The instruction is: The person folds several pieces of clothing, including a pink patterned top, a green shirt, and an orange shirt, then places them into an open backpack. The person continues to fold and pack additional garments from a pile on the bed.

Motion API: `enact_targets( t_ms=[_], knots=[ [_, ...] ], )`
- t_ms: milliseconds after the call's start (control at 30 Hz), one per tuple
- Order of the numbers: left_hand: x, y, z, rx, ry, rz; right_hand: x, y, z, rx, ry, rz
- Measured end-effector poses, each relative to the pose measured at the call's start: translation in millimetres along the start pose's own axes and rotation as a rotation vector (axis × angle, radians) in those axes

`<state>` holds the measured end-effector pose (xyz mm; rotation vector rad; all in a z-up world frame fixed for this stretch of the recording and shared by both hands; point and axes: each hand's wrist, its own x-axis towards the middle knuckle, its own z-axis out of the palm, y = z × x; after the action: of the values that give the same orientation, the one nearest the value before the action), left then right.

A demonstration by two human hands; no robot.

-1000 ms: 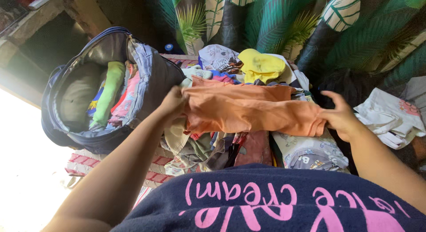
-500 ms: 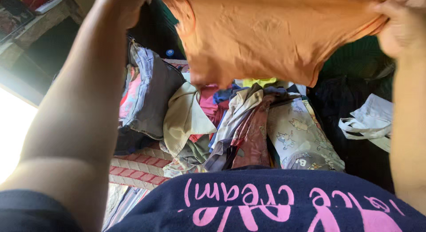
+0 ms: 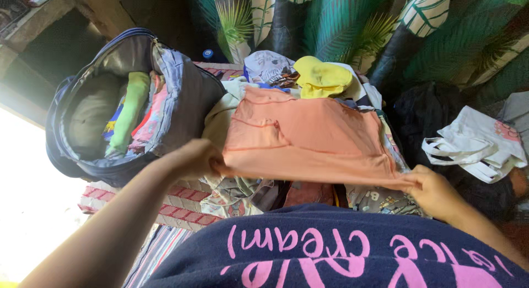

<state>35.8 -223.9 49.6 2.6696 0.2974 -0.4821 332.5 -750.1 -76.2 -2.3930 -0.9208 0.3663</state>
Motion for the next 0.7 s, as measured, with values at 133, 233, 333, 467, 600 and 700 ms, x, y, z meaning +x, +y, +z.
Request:
enact_targets(
  t_ms=[133, 233, 333, 467, 600, 700],
  knots=[
    [-1, 4, 12, -0.018, -0.298, -0.033, -6, 28, 4, -0.02, -0.174, 0.125],
    [-2, 6, 2, 0.142, -0.422, 0.147, -3, 33, -2, 0.064, -0.308, 0.121],
    [6, 5, -21, 0.0, -0.232, -0.02, 9, 25, -20, 0.266, -0.265, 0.177],
    [39, -5, -68, -0.862, -0.045, 0.139, 42, -5, -42, 1.091, -0.196, 0.148],
    [93, 3, -66, -1.836, 0.046, -0.215, 88, -37, -25, 1.461, -0.08, 0.135],
    [118, 1, -33, -1.497, 0.138, -0.192, 107, -37, 2, 1.254, 0.002, 0.367]
  ],
)
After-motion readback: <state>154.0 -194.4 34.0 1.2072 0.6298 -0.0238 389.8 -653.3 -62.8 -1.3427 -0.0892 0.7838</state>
